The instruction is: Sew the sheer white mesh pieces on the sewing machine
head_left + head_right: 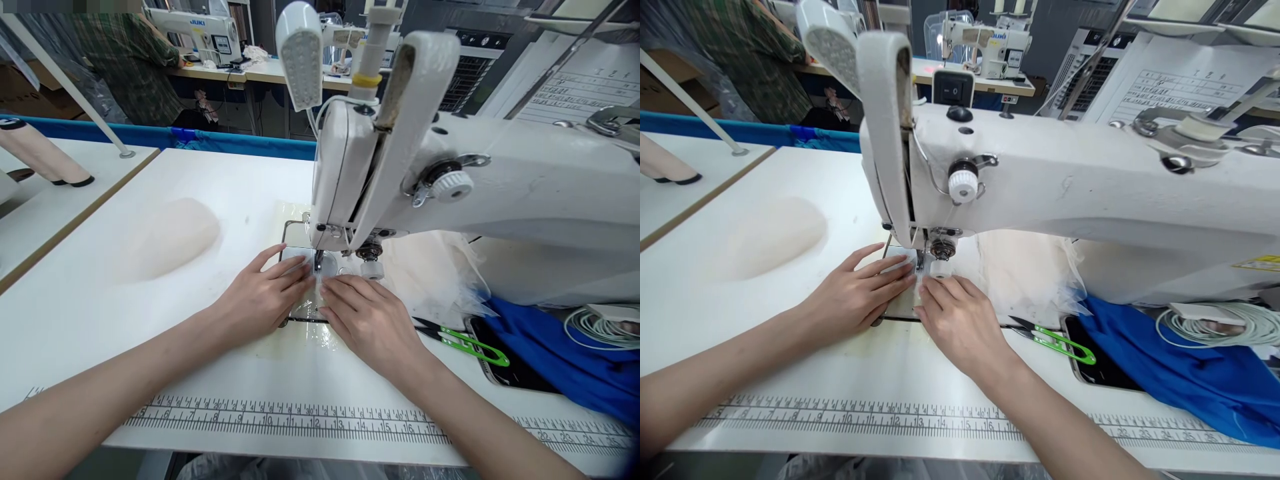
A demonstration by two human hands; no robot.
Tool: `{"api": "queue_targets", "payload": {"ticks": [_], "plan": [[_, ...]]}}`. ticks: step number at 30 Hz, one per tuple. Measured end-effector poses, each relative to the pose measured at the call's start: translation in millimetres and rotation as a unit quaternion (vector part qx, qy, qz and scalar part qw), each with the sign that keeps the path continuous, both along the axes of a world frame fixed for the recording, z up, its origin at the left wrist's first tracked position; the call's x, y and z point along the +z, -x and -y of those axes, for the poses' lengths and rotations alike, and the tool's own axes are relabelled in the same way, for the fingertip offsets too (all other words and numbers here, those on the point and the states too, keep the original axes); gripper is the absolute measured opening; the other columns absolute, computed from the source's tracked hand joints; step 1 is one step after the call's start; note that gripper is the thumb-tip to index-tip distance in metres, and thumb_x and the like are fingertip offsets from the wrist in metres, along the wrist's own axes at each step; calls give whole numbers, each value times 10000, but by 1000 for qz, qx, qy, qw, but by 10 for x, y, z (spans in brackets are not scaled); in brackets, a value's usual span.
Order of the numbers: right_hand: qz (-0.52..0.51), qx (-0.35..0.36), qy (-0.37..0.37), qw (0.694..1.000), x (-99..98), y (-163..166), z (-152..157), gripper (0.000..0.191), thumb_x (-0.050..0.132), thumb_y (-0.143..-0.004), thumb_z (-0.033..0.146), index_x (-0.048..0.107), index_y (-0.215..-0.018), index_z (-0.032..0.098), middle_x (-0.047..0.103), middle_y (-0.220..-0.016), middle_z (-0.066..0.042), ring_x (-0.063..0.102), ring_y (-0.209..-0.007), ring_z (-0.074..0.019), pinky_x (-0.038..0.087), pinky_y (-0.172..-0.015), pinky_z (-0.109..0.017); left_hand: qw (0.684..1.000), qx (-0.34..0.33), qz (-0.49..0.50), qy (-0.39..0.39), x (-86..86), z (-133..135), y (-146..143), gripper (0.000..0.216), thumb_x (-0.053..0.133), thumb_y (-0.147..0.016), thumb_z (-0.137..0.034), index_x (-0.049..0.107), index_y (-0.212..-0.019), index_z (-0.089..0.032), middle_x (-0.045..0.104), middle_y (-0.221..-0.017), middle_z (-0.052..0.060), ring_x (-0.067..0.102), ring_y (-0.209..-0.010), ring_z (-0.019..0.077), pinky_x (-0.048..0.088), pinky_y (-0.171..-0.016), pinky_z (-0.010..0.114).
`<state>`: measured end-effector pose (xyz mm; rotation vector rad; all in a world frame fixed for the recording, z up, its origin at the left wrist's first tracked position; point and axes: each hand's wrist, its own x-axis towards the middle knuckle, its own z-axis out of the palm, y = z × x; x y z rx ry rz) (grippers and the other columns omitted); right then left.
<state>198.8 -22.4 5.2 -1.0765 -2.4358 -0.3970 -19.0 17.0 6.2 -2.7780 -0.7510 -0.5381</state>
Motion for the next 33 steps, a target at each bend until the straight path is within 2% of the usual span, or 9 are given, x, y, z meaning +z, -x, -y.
{"api": "queue_targets", "payload": {"ticks": [8,15,21,33], "plan": [[11,-16,-9,1000,-12,-9,-58,190,571,-927,229,719,-993,129,737,-1068,-49,666,-932,-196,514,-752,-329,1000,13,-2,-11,8,-60,-9,346,404,-955,-154,626,-1220,-170,665,-1233,56,556,-1235,232,327,-1130,493],[-20,-12,31,999,2,-24,-28,236,526,-942,222,694,-1087,140,723,-1105,-46,647,-961,-207,504,-821,-355,1000,14,15,-19,-11,-44,-9,347,448,-916,-123,647,-1197,-161,687,-1193,55,554,-1233,239,305,-1145,498],[-33,-11,79,996,9,-29,1,257,525,-951,297,716,-1049,156,697,-1164,-51,620,-1021,-236,492,-885,-398,999,33,19,-22,-12,-28,-21,323,440,-926,-179,663,-1158,-157,690,-1187,49,557,-1226,251,293,-1140,529],[-9,-41,84,996,2,-19,-37,308,499,-963,353,703,-1110,174,691,-1166,-64,592,-1081,-263,440,-968,-429,999,48,21,-9,-26,-77,-34,349,430,-919,-186,650,-1187,-148,687,-1190,58,540,-1250,257,241,-1177,550]]}}
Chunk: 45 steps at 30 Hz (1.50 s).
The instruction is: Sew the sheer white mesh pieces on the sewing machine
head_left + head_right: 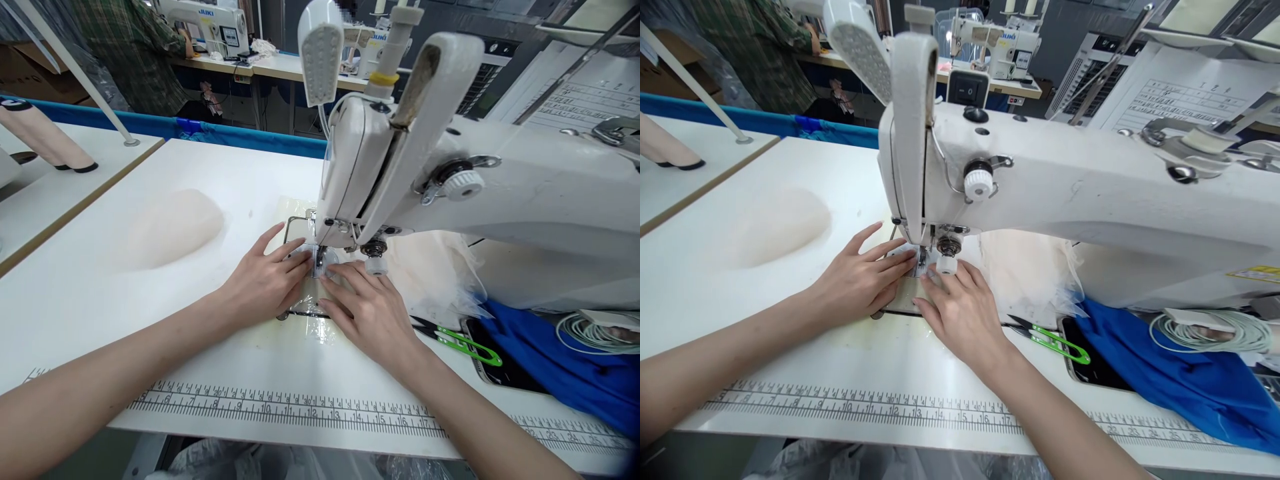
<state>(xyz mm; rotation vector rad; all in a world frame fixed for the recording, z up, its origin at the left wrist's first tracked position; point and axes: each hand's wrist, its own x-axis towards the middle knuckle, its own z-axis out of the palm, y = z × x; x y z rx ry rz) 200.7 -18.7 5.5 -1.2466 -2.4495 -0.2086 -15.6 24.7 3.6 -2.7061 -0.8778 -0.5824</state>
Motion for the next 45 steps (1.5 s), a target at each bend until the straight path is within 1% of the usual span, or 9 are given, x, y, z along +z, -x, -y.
{"api": "queue_targets", "payload": {"ticks": [21,26,28,30,33,36,38,40,45], "plan": [[28,-29,-35,999,-69,-38,-99,328,481,-973,327,684,-1162,151,722,-1110,-89,651,-1026,-246,441,-984,-423,998,37,20,36,-14,-67,1,373,429,-953,-238,588,-1277,-143,631,-1283,79,485,-1304,279,218,-1179,566],[-107,-31,80,990,34,-49,-73,322,474,-958,272,693,-1134,115,736,-1035,-125,670,-959,-264,488,-908,-459,997,30,55,49,31,-4,7,341,496,-954,-270,576,-1261,-146,674,-1198,92,594,-1162,250,378,-1071,502],[-239,-4,232,943,142,-64,-52,215,562,-909,290,740,-978,190,751,-945,-72,684,-871,-224,529,-829,-403,990,-18,103,95,63,44,8,327,564,-917,-281,595,-1220,-160,668,-1189,100,598,-1132,244,446,-993,461],[-358,21,390,848,249,-85,-31,115,695,-810,328,738,-824,221,739,-820,-27,676,-750,-181,547,-718,-331,961,-89,173,199,121,98,18,197,597,-891,-260,656,-1062,-181,666,-1165,89,597,-1112,222,481,-944,413],[-464,31,501,729,333,-118,-15,186,788,-709,317,726,-854,219,688,-736,8,634,-674,-137,524,-651,-275,851,-130,264,435,243,167,58,102,581,-899,-253,640,-847,-187,686,-1023,60,635,-978,171,530,-843,341],[-504,36,540,673,327,-129,-26,345,804,-689,263,699,-1015,221,655,-765,25,614,-722,-116,499,-681,-252,723,-94,320,605,345,197,111,170,561,-919,-324,562,-830,-179,676,-870,47,652,-812,152,541,-682,289],[-513,40,558,651,310,-116,-37,449,826,-649,228,678,-1073,215,638,-771,33,603,-750,-116,483,-696,-249,674,-88,337,651,380,199,134,190,571,-918,-349,532,-849,-176,659,-793,28,642,-727,133,527,-649,272],[-514,45,573,637,301,-92,-40,502,857,-585,209,683,-1056,202,629,-752,41,589,-742,-117,467,-700,-251,673,-82,336,653,397,195,141,193,590,-910,-352,540,-871,-170,626,-711,1,601,-644,104,494,-616,240],[-502,61,576,642,316,-61,-15,261,838,-615,352,750,-776,167,688,-768,-1,587,-728,-126,451,-719,-264,735,-35,305,605,492,191,125,248,631,-873,-397,599,-826,-156,442,-573,-64,341,-467,43,268,-439,171]]}}
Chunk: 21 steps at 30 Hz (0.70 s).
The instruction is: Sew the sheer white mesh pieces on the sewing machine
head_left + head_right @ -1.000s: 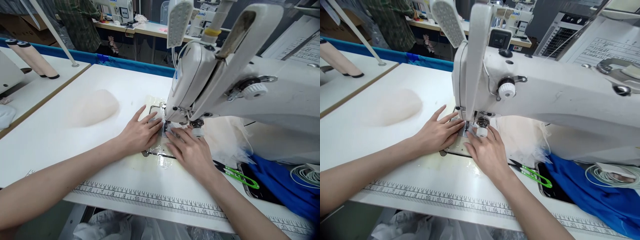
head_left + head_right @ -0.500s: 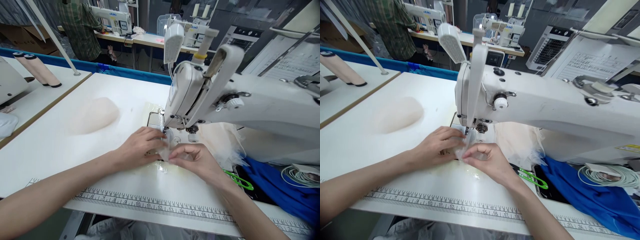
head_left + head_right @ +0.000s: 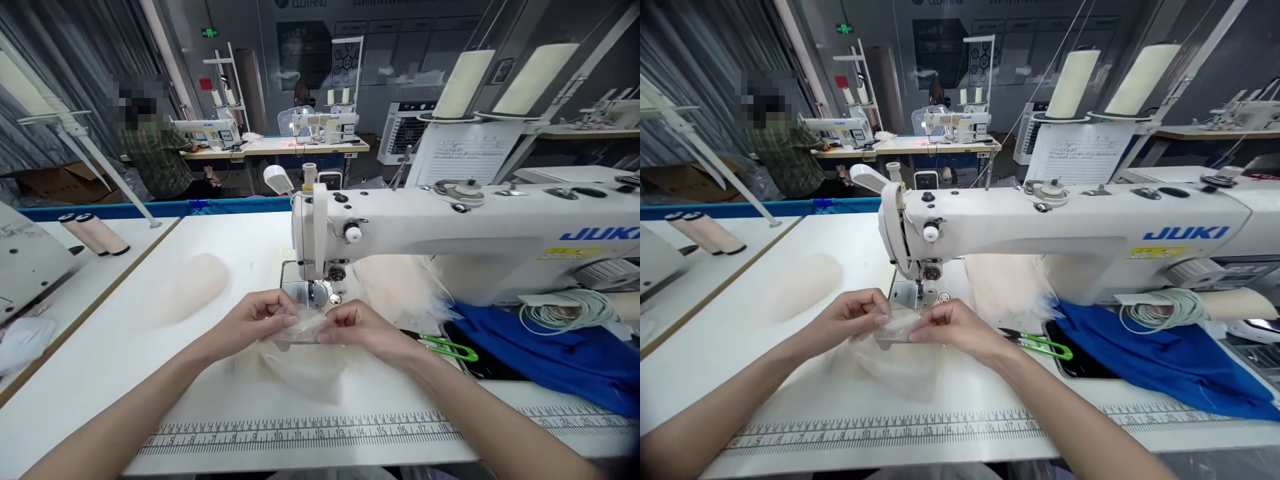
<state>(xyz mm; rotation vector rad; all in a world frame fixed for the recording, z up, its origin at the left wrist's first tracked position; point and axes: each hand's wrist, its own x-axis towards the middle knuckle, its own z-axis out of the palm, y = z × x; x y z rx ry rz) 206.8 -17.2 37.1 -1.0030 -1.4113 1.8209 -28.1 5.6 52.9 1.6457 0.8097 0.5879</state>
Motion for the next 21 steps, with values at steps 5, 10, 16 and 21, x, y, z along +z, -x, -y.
{"api": "queue_targets", "payload": {"ticks": [5,10,16,21], "plan": [[55,-17,-24,998,14,-32,20,302,750,-730,436,774,-863,166,510,-394,70,393,-371,-67,341,-428,-219,985,54,-117,-111,280,80,6,275,598,-880,-415,649,-789,-161,451,-535,-57,297,-444,46,221,-414,176],[-40,-29,24,999,-2,-16,35,335,743,-739,412,747,-951,154,752,-789,-65,712,-722,-178,555,-679,-284,885,83,-206,-409,355,421,-64,184,526,-937,-303,659,-859,-202,499,-482,-70,389,-407,64,282,-431,192],[-109,-31,62,992,15,8,71,330,654,-822,423,726,-1011,162,714,-1123,-111,724,-857,-214,596,-745,-325,690,-37,-271,-671,21,881,-302,228,406,-862,-14,602,-894,-126,518,-511,-36,441,-403,113,272,-442,279],[-86,-5,45,995,28,-6,88,325,747,-771,282,696,-1081,198,696,-1174,-83,726,-890,-202,601,-743,-283,689,-51,-300,-657,-119,960,-334,210,413,-845,-7,568,-920,-127,506,-507,-42,436,-389,119,266,-429,287]]}}
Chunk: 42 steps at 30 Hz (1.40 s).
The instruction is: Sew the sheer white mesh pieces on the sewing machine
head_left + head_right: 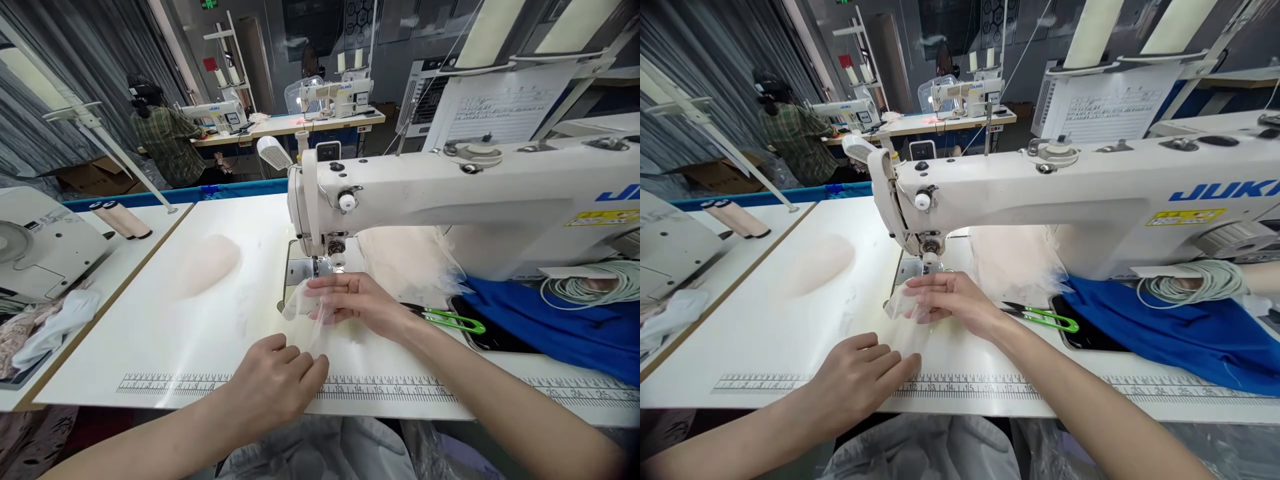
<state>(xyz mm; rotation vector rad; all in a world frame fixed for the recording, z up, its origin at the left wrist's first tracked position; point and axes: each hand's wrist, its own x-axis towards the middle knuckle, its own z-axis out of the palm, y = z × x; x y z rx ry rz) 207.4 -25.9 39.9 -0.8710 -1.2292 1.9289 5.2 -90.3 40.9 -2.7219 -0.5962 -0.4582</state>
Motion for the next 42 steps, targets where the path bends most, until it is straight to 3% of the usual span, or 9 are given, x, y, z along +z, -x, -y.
{"api": "queue_targets", "payload": {"ticks": [10,15,17,20,23,27,33,40,42], "plan": [[23,11,1,1000,-88,-40,-49,359,766,-727,239,703,-1078,195,710,-1134,-77,722,-789,-158,606,-671,-253,997,-11,-10,70,-106,88,104,174,424,-913,-96,575,-992,-130,520,-534,-42,448,-403,127,284,-432,297],[30,50,-40,998,-46,-55,-31,376,744,-747,217,689,-1119,214,681,-1203,-72,711,-739,-118,574,-662,-221,967,22,203,150,127,-118,201,235,498,-945,-245,574,-1155,-173,588,-613,-29,543,-530,113,411,-524,247],[31,96,-76,992,-9,-55,-6,396,720,-775,222,668,-1167,228,691,-1183,-71,719,-750,-133,568,-677,-236,922,112,284,238,226,-334,219,319,507,-947,-248,518,-1262,-204,681,-932,53,648,-855,154,501,-731,267],[50,142,-126,981,61,-55,34,417,695,-806,231,641,-1219,229,753,-966,-48,726,-776,-163,558,-695,-254,820,67,214,527,289,-647,223,372,444,-975,-351,479,-1334,-257,600,-1279,88,593,-1141,203,519,-848,298],[78,142,-135,978,118,-58,57,416,701,-801,237,643,-1213,234,748,-996,-39,708,-671,-130,557,-647,-236,698,40,141,701,278,-810,295,275,578,-899,-396,640,-1113,-235,681,-1079,53,660,-947,198,532,-705,261],[79,158,-125,976,121,-9,66,411,718,-794,283,649,-1198,254,641,-1269,-74,700,-649,-115,574,-602,-231,566,95,153,805,228,-755,651,167,743,-770,-331,687,-815,-180,656,-716,-2,618,-626,131,498,-575,230],[133,206,-145,959,137,422,32,426,663,-847,316,614,-1268,264,712,-1101,-66,680,-631,-121,589,-616,-259,493,92,375,780,70,-426,1427,213,807,-705,-269,626,-732,-158,655,-727,11,629,-627,127,532,-648,253],[124,117,-227,959,254,1404,-537,479,617,-841,253,579,-1318,277,715,-668,17,677,-675,-154,539,-786,-331,530,176,629,541,197,-853,2045,489,734,-770,-254,573,-1230,-293,650,-1141,37,577,-666,69,488,-563,173],[92,62,-235,966,215,1653,-786,449,620,-799,241,642,-1247,249,714,-671,17,653,-655,-144,523,-812,-340,552,206,628,509,237,-1164,2171,376,713,-757,-248,665,-1129,-233,634,-1203,68,569,-703,79,460,-527,161]]}}
